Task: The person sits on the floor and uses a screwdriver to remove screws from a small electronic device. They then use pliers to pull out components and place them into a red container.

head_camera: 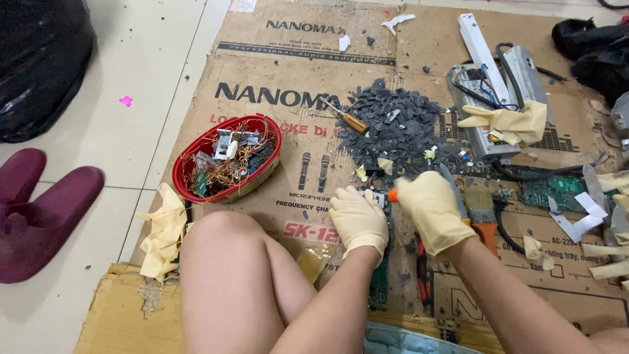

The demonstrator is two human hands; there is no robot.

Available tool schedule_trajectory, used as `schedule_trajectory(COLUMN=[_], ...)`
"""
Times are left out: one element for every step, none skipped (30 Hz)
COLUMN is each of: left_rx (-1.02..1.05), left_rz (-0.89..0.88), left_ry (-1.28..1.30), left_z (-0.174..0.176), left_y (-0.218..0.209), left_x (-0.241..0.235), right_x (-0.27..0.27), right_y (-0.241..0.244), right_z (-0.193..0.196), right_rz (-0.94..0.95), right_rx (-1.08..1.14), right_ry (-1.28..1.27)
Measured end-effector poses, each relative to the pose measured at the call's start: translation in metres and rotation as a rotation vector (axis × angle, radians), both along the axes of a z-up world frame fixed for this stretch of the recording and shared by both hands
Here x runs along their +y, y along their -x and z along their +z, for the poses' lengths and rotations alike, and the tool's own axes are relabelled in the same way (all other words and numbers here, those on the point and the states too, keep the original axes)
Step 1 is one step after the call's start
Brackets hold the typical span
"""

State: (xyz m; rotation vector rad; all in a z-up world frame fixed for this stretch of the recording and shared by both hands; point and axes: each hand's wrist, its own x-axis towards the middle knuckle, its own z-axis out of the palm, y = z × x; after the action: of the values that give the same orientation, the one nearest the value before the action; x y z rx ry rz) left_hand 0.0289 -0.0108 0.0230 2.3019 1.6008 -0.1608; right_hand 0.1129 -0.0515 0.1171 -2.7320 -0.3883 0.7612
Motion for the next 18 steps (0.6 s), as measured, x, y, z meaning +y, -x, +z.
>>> schedule_trajectory(left_rx=[-0.002,0.005,0.017,0.018,0.028,0.038,0.041,0.006,-0.026,-0.019,-0.051,-0.083,-0.071,-0.054,-0.047,-0.045,-0.061,-0.076], left_rz=[0.001,-0.004,-0.007,-0.004,-0.01,-0.016,-0.015,0.003,0.019,0.016,0.021,0.026,0.018,0.019,0.006,-0.015,0.001,0.017], left_ry=[-0.003,0.013,0.036,0.04,0.057,0.075,0.078,0.045,0.012,0.014,0.001,-0.012,-0.003,-0.007,-0.019,-0.019,-0.018,-0.017], left_z=[0.0,-0.001,-0.003,-0.004,-0.003,-0.003,-0.006,-0.01,-0.014,-0.008,-0.002,0.003,-0.003,-0.008,-0.01,-0.008,-0.006,-0.004], left_y=[-0.002,-0.004,-0.003,-0.002,-0.002,-0.003,-0.003,-0.004,-0.004,-0.004,-0.002,0.0,0.002,0.004,-0.002,-0.002,-0.001,0.002], left_x=[0.001,0.002,0.0,-0.001,0.0,0.0,0.001,0.001,0.001,-0.004,-0.004,-0.004,-0.003,-0.001,0.003,0.001,0.0,0.0], right_x=[0.002,0.004,0.005,0.001,-0.001,-0.003,-0.007,-0.011,-0.016,-0.028,-0.035,-0.041,-0.048,-0.055,-0.059,-0.06,-0.059,-0.057], right_y=[-0.007,-0.014,-0.02,-0.015,-0.01,-0.006,-0.006,-0.006,-0.004,0.012,0.031,0.051,0.054,0.057,0.054,0.051,0.047,0.044], right_z=[-0.007,-0.013,-0.021,-0.011,0.0,0.01,0.002,-0.007,-0.017,-0.039,-0.061,-0.083,-0.08,-0.076,-0.068,-0.053,-0.038,-0.023], right_rz=[0.001,0.01,0.021,0.024,-0.044,-0.112,-0.112,-0.178,-0.248,-0.252,-0.168,-0.082,-0.089,-0.103,-0.131,-0.152,-0.131,-0.109], right_rx=[-0.002,0.099,0.204,0.205,0.319,0.434,0.437,0.427,0.42,0.427,0.261,0.095,0.107,0.135,0.155,0.158,0.17,0.182], right_ry=[-0.003,0.039,0.089,0.092,0.059,0.024,0.027,0.033,0.038,0.04,0.103,0.161,0.17,0.134,0.087,0.084,0.05,0.017])
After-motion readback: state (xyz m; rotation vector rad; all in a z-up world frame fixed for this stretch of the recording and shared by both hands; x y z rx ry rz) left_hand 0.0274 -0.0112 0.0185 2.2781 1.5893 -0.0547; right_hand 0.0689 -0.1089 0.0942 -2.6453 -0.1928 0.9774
